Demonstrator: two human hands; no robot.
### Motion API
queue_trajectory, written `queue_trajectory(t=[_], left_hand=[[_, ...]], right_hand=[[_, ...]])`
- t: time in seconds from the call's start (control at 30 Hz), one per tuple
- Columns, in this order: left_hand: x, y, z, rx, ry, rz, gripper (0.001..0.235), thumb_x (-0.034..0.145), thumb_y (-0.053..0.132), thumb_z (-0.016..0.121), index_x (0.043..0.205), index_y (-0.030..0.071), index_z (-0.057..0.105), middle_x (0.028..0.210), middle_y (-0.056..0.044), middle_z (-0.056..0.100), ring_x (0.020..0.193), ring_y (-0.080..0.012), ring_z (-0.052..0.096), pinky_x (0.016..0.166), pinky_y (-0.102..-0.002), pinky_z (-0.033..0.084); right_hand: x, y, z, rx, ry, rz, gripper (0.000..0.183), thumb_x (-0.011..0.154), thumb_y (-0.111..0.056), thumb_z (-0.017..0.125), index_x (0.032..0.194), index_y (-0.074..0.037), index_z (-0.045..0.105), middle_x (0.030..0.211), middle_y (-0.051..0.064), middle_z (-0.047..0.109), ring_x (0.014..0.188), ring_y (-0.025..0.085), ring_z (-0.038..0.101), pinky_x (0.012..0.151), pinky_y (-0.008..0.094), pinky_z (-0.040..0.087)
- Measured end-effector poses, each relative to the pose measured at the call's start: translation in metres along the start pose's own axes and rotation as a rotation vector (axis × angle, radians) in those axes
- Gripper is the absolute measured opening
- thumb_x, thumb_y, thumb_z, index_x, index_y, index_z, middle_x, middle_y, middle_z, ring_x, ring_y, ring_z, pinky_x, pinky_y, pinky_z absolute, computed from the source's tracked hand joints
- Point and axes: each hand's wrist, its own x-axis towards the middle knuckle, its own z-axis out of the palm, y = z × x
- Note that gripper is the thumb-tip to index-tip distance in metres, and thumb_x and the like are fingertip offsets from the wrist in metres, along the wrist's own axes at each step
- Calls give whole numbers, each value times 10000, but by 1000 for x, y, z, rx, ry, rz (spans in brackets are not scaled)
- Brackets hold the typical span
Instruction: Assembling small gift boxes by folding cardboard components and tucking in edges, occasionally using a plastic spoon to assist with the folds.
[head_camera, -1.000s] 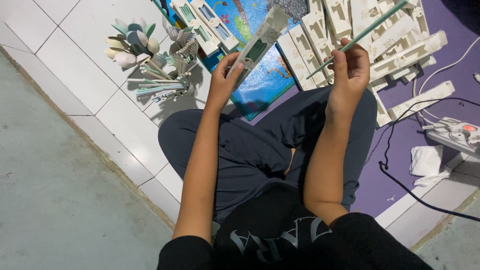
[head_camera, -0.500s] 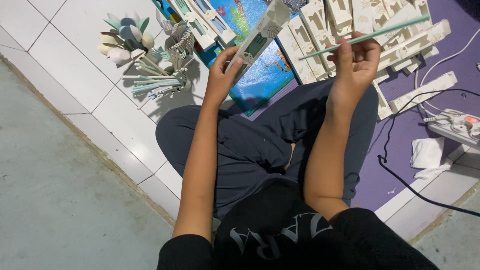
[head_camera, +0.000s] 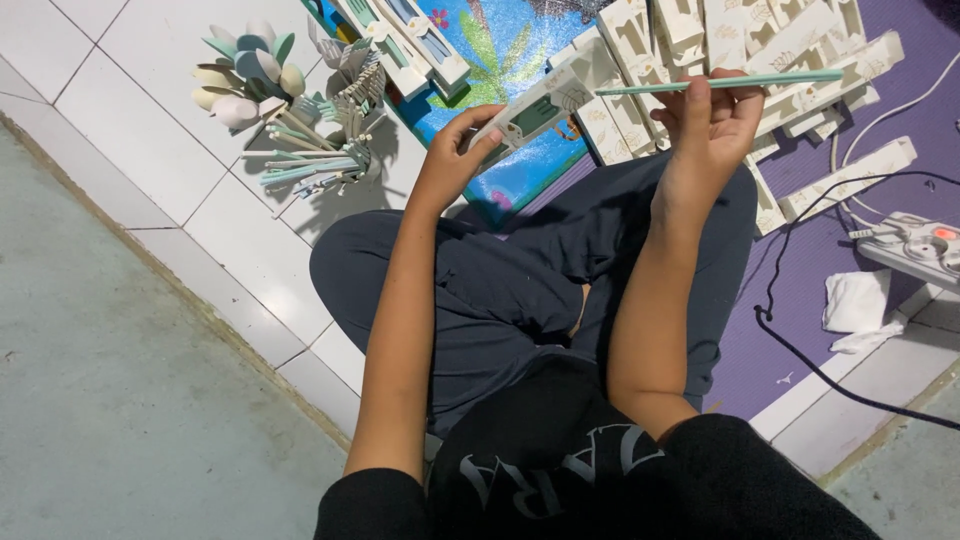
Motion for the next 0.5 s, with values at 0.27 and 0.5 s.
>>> queue_trajectory(t=[0.27,0.5], left_hand=[[-2,4,1,41,-15,7,337,931,231,681,1253,134,701,1218,-72,731,1040,-191,704,922,-323,556],[-2,2,2,33,-19,7,321,944,204,682,1253,120,703,1255,-78,719,1096,-213,706,955,-331,560]], right_hand=[[-1,0,-1,21,-8,9,272,1056,-278,649,1223,-93,539,1023,74,670,893,184,732,803,302,600],[-3,6,1,2,-9,11,292,1037,-241,681,1218,-56,545,1046,99,684,945,201,740,834,305,603]])
